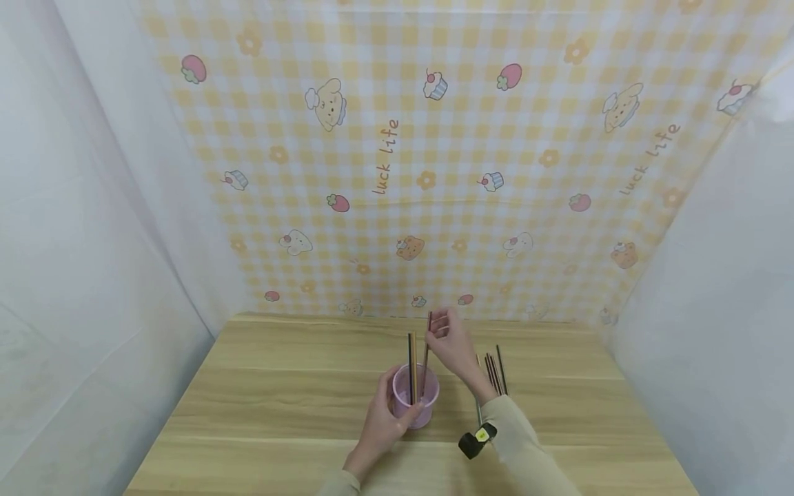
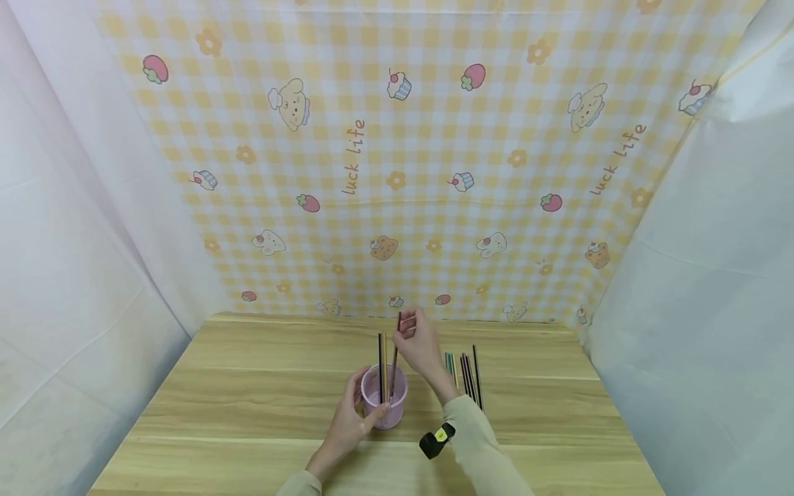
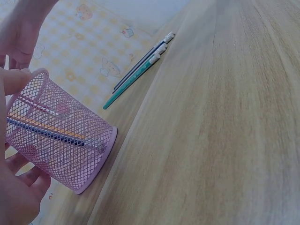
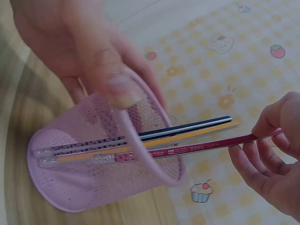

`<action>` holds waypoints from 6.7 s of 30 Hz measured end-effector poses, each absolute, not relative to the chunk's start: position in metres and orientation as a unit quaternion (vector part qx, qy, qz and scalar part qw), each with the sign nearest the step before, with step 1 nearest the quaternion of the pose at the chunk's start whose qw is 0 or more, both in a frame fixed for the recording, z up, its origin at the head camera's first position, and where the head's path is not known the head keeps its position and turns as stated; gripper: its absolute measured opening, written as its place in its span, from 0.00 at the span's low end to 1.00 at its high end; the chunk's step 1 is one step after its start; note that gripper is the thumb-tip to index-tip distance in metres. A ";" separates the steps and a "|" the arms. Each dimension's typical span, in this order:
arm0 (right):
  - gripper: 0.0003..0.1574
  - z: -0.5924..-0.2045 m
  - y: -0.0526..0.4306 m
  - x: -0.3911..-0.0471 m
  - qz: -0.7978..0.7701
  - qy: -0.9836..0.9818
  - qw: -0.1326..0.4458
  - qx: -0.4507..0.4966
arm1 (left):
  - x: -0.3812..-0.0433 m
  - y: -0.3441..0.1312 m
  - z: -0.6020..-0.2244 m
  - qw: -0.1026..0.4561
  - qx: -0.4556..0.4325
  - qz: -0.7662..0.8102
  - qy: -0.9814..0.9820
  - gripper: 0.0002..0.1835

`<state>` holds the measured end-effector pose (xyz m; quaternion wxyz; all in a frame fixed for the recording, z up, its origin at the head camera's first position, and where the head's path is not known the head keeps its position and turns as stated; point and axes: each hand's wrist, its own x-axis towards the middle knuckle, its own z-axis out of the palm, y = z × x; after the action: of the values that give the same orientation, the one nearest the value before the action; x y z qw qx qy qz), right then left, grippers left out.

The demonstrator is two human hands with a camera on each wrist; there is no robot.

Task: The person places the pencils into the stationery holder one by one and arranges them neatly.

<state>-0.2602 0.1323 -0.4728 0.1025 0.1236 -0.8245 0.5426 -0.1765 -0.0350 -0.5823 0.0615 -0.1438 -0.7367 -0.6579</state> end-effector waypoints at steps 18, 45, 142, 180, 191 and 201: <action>0.21 -0.497 0.131 -0.257 0.520 -0.838 0.060 0.156 | -0.177 -0.036 -0.584 0.066 -0.149 -0.662 -0.732 0.46; 0.17 -0.513 0.191 -0.266 0.477 -0.874 0.060 0.063 | -0.178 -0.035 -0.585 0.065 -0.148 -0.671 -0.724 0.46; 0.29 -0.500 0.278 -0.264 0.403 -0.914 0.017 -0.034 | -0.177 -0.034 -0.586 0.055 -0.141 -0.673 -0.724 0.45; 0.26 -0.443 0.158 -0.249 0.613 -0.779 0.100 0.085 | -0.177 -0.033 -0.588 0.068 -0.151 -0.665 -0.728 0.45; 0.24 -0.481 0.138 -0.254 0.602 -0.786 0.090 0.104 | -0.179 -0.033 -0.588 0.078 -0.165 -0.656 -0.733 0.44; 0.21 -0.497 0.134 -0.247 0.552 -0.826 0.064 0.095 | -0.179 -0.032 -0.587 0.073 -0.154 -0.666 -0.726 0.45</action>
<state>-0.2470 0.1345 -0.4972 0.0639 0.0951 -0.8257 0.5523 -0.1786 -0.0322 -0.5873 0.0727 -0.1541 -0.7261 -0.6662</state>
